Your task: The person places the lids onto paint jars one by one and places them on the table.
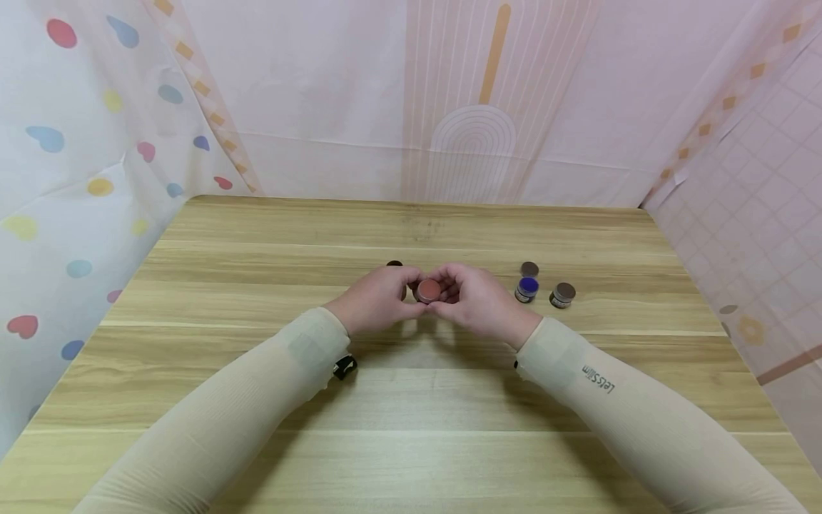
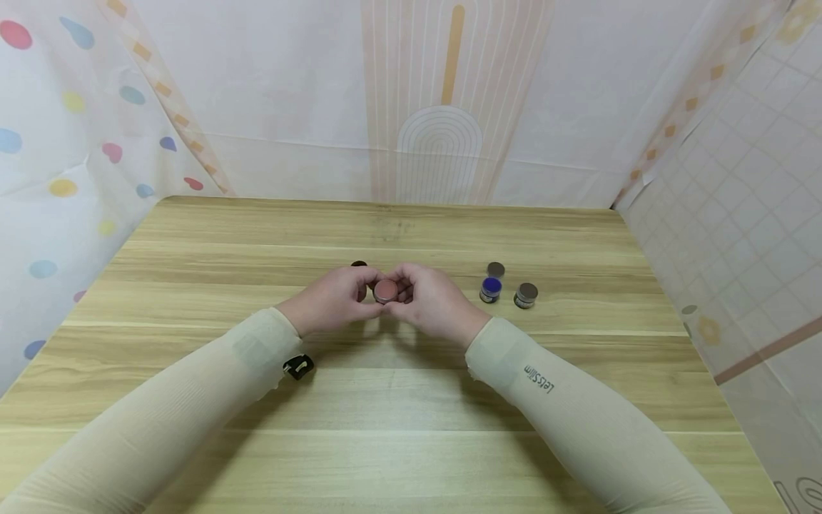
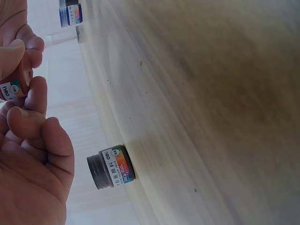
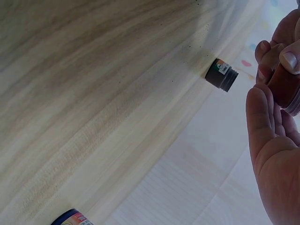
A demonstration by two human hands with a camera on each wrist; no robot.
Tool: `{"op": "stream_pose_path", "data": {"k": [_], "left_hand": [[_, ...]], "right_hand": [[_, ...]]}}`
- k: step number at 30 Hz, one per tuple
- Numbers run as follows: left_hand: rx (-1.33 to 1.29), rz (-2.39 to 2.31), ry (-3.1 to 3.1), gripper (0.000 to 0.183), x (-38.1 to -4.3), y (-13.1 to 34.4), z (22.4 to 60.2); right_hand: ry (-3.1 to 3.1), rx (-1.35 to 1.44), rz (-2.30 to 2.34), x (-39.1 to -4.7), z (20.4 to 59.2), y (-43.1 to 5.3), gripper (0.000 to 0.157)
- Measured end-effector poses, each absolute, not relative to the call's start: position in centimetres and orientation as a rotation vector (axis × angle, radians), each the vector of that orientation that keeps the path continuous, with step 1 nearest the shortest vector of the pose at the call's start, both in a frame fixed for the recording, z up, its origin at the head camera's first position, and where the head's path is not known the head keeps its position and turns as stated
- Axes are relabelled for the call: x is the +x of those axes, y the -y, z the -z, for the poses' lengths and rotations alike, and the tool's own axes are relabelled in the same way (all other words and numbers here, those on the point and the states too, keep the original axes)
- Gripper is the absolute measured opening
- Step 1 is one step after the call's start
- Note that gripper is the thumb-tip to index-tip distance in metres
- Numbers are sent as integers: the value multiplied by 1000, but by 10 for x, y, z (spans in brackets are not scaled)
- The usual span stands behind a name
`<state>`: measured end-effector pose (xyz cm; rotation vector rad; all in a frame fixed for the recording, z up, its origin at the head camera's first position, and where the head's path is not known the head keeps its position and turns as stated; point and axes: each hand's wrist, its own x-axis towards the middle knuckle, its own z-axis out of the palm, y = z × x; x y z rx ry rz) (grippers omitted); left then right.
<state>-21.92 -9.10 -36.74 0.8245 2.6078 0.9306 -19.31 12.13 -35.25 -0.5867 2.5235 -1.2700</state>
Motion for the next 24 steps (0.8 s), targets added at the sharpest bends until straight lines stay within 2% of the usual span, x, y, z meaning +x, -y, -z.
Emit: {"op": "stream_pose_path", "data": {"k": [15, 24], "left_hand": [[821, -916, -2616, 17, -219, 91, 366], [837, -909, -2611, 24, -218, 92, 367]], "right_hand": [[-2513, -624, 1294, -193, 354, -121, 36], [-2526, -572, 1285, -192, 353, -121, 33]]}}
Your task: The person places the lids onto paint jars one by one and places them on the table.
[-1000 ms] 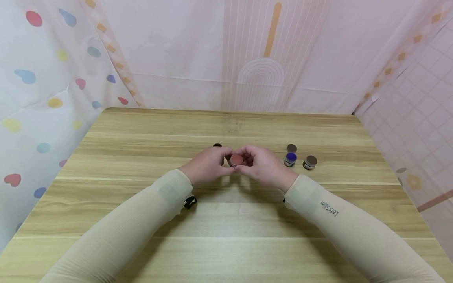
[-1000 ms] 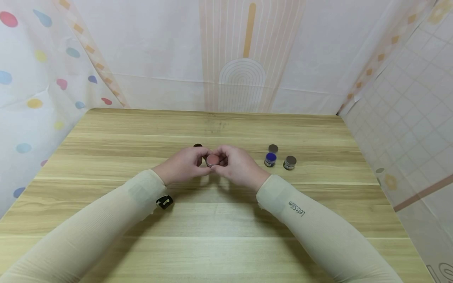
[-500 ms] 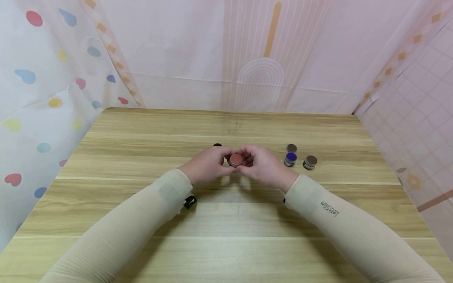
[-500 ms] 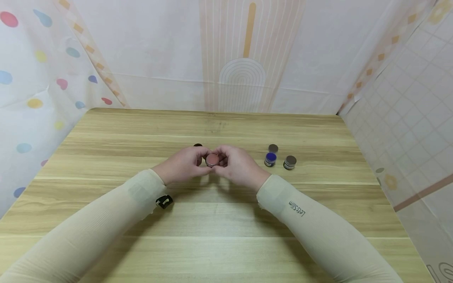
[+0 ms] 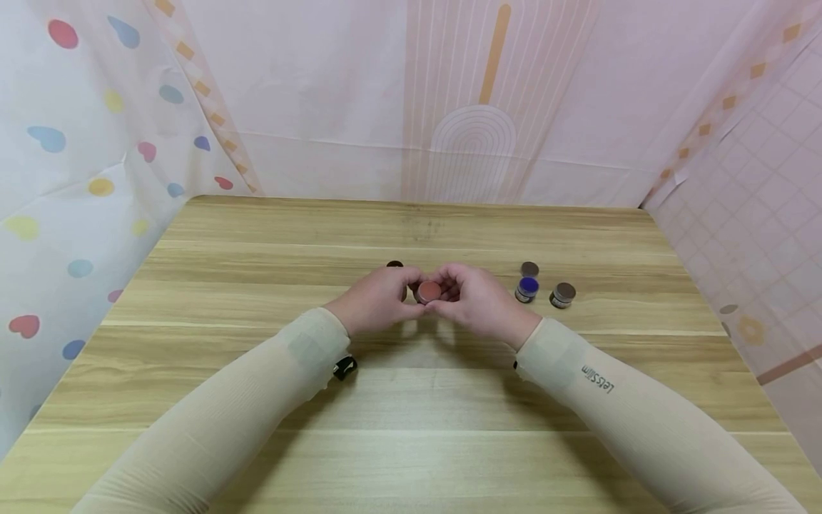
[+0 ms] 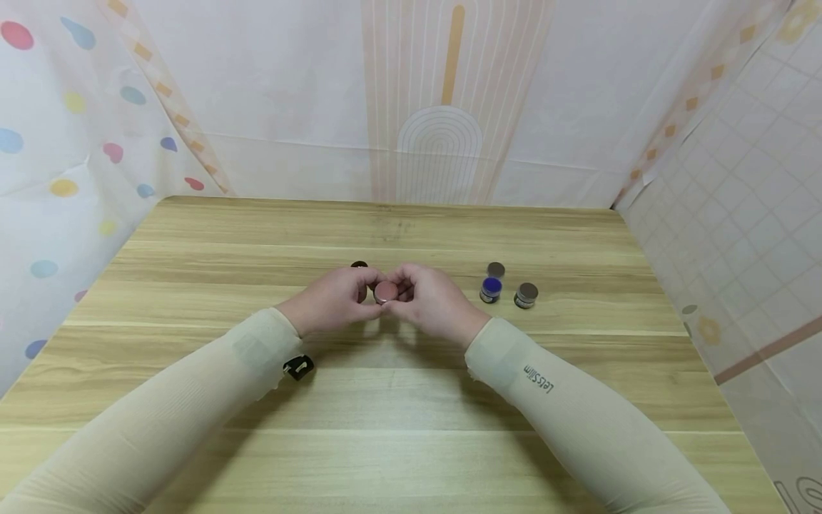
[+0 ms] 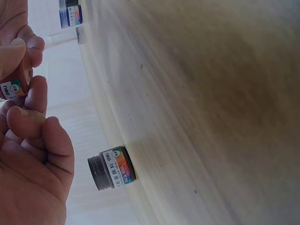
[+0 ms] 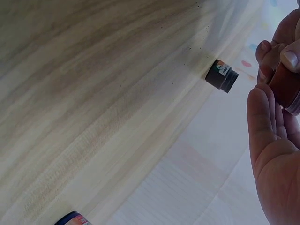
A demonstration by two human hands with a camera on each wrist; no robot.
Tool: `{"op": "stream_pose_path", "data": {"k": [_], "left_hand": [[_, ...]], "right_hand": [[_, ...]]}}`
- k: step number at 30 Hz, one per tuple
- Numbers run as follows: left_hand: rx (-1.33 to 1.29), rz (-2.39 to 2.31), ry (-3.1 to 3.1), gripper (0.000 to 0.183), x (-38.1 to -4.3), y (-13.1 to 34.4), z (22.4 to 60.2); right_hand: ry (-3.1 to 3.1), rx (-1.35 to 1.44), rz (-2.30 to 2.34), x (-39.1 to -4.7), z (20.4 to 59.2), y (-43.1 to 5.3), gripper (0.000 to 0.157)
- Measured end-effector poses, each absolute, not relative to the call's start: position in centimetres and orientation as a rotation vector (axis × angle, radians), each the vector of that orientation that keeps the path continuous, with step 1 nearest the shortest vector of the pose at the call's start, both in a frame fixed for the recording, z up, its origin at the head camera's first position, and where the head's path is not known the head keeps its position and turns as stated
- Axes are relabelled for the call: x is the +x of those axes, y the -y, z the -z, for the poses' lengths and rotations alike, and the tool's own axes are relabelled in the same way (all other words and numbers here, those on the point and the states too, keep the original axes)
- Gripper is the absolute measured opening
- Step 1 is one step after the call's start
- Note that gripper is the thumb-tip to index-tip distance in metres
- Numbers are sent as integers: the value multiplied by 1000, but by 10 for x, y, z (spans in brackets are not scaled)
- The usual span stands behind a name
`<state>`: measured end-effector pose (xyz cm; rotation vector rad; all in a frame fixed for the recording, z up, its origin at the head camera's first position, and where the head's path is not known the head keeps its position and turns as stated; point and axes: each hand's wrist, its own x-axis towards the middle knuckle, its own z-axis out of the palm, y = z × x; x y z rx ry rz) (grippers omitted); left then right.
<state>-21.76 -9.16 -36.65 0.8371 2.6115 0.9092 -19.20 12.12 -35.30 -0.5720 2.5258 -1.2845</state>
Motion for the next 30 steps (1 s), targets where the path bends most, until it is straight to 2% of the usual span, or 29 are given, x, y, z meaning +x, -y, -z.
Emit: {"op": "stream_pose_path", "data": {"k": [7, 13, 20, 30], "left_hand": [[824, -929, -2601, 17, -218, 92, 368], [839, -933, -2606, 19, -218, 93, 368], [831, -938, -2603, 22, -217, 92, 367], [817, -952, -2607, 21, -217, 92, 368]], "right_hand": [[-2505, -627, 1288, -192, 354, -123, 40], [-2500, -675, 1304, -192, 353, -123, 37], [-2508, -583, 1301, -190, 351, -122, 27], [-2491, -601, 1307, -190, 352, -122, 34]]}}
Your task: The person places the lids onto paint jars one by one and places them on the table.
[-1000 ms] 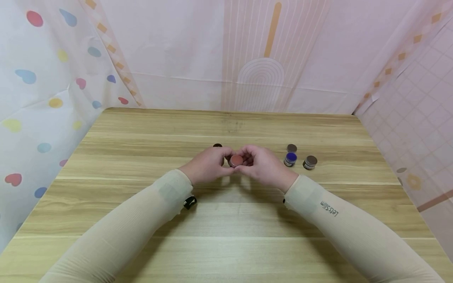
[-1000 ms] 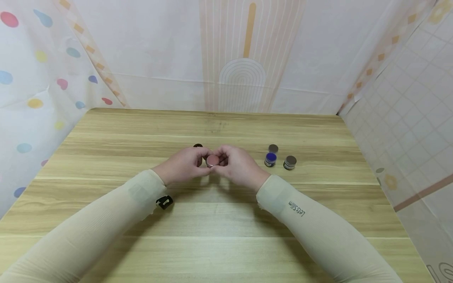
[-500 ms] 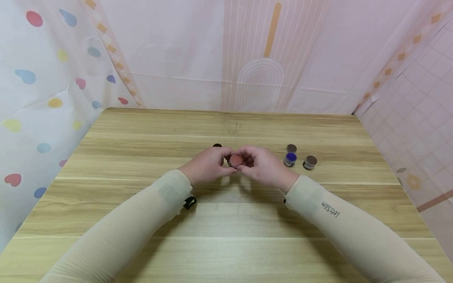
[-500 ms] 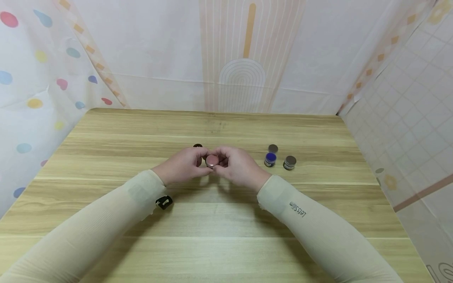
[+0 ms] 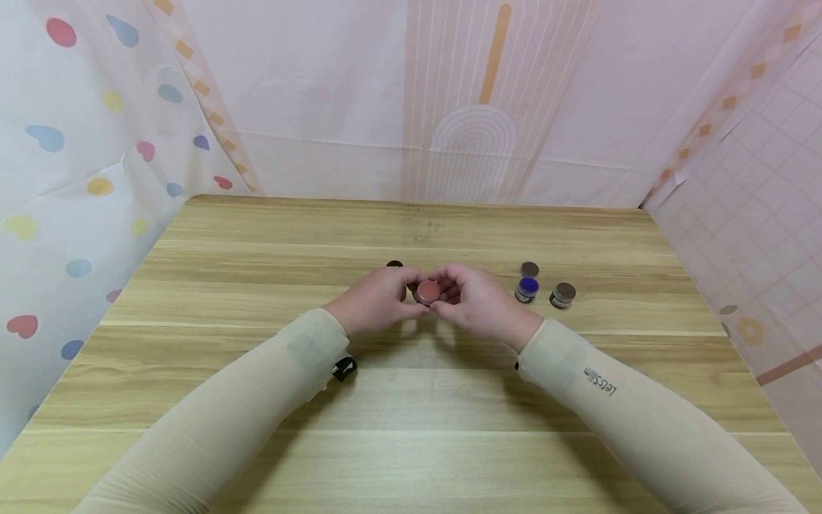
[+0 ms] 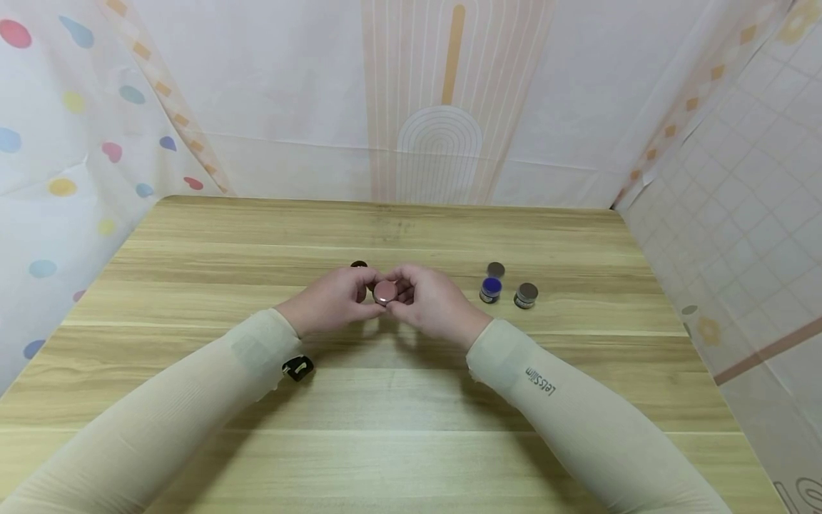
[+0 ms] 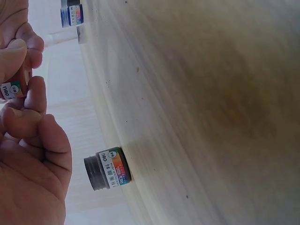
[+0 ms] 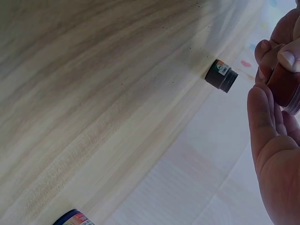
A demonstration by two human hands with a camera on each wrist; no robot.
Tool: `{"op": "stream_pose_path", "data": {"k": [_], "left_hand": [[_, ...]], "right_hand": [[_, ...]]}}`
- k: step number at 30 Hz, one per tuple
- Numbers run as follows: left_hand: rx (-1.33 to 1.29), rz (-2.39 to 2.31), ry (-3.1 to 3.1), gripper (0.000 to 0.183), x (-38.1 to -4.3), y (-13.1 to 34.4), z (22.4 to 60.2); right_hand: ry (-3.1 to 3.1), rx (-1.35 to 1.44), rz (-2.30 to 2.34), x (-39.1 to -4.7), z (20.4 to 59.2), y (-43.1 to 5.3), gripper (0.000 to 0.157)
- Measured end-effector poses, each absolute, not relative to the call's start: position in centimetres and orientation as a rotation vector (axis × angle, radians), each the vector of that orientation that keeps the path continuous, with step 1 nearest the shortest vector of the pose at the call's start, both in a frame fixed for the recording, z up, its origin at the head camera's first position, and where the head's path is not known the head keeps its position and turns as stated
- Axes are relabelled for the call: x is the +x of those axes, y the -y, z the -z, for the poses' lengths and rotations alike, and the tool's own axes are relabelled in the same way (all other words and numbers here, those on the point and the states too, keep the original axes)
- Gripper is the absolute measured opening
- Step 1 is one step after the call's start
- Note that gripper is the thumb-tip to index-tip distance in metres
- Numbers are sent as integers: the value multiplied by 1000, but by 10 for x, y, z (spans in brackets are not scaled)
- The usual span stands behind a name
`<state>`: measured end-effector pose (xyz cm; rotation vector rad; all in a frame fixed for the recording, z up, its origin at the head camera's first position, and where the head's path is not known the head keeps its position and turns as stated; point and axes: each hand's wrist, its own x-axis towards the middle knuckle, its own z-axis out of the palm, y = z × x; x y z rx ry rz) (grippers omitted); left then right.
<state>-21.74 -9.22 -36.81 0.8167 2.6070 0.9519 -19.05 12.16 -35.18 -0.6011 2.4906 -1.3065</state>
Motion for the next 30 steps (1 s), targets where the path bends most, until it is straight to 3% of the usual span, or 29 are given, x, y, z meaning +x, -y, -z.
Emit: {"op": "stream_pose_path", "data": {"k": [12, 21, 30], "left_hand": [[798, -997, -2621, 23, -216, 92, 369], [792, -1033, -2617, 28, -216, 94, 371], [803, -1025, -2616, 25, -215, 94, 370]], "right_hand": [[-2540, -556, 1316, -189, 350, -120, 25], [-2545, -618, 1288, -190, 350, -122, 43], [-2539, -579, 1311, -190, 348, -121, 26]]}}
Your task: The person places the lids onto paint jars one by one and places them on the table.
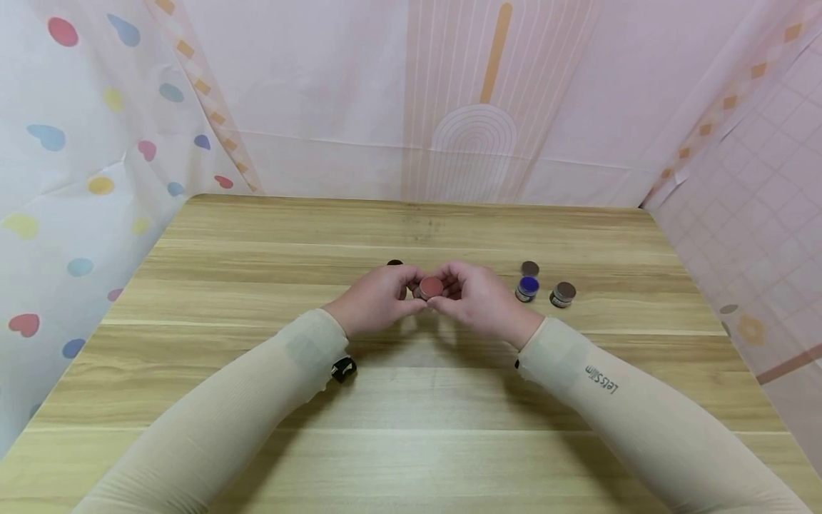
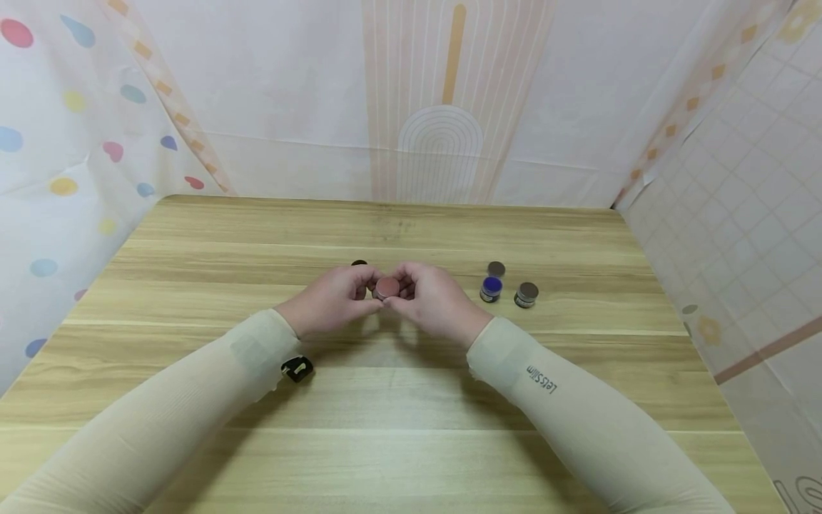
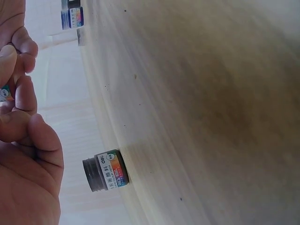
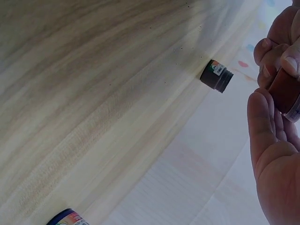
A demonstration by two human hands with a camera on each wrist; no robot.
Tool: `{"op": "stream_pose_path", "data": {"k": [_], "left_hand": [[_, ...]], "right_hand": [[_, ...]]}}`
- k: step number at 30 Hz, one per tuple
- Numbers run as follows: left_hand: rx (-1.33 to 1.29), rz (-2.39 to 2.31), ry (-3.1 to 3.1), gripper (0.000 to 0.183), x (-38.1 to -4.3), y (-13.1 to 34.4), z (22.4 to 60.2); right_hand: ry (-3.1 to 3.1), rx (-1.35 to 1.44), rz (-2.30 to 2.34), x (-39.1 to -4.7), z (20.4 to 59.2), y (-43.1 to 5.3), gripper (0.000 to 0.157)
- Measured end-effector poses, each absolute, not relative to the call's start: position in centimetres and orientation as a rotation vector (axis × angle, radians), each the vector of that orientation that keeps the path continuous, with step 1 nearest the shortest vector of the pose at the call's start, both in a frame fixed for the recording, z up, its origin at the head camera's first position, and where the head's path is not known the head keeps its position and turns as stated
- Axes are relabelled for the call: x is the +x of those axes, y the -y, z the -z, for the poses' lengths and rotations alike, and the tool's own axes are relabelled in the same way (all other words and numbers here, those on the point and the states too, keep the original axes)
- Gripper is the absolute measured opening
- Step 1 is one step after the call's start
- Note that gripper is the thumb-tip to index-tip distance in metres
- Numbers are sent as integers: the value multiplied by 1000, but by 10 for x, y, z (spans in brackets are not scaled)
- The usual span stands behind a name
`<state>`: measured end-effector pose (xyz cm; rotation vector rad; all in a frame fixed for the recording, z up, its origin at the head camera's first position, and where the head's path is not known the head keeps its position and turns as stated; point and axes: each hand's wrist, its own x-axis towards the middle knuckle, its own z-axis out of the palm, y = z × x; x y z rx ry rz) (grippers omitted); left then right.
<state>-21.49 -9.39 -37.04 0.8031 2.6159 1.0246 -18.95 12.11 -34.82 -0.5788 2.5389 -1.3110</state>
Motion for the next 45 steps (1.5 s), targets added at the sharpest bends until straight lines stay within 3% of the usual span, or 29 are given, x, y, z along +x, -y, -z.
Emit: {"op": "stream_pose_path", "data": {"k": [8, 18, 28, 45], "left_hand": [[797, -1026, -2605, 24, -215, 94, 370], [819, -1022, -2611, 23, -215, 95, 371], [820, -1021, -2614, 19, -215, 94, 371], [823, -989, -2632, 19, -214, 93, 369]], "right_hand": [[-2533, -594, 1294, -190, 349, -123, 45], [-2557, -619, 1294, -189, 350, -121, 28], [-2612, -636, 1230, -189, 349, -120, 38], [-2707, -669, 1105, -188, 345, -119, 24]]}}
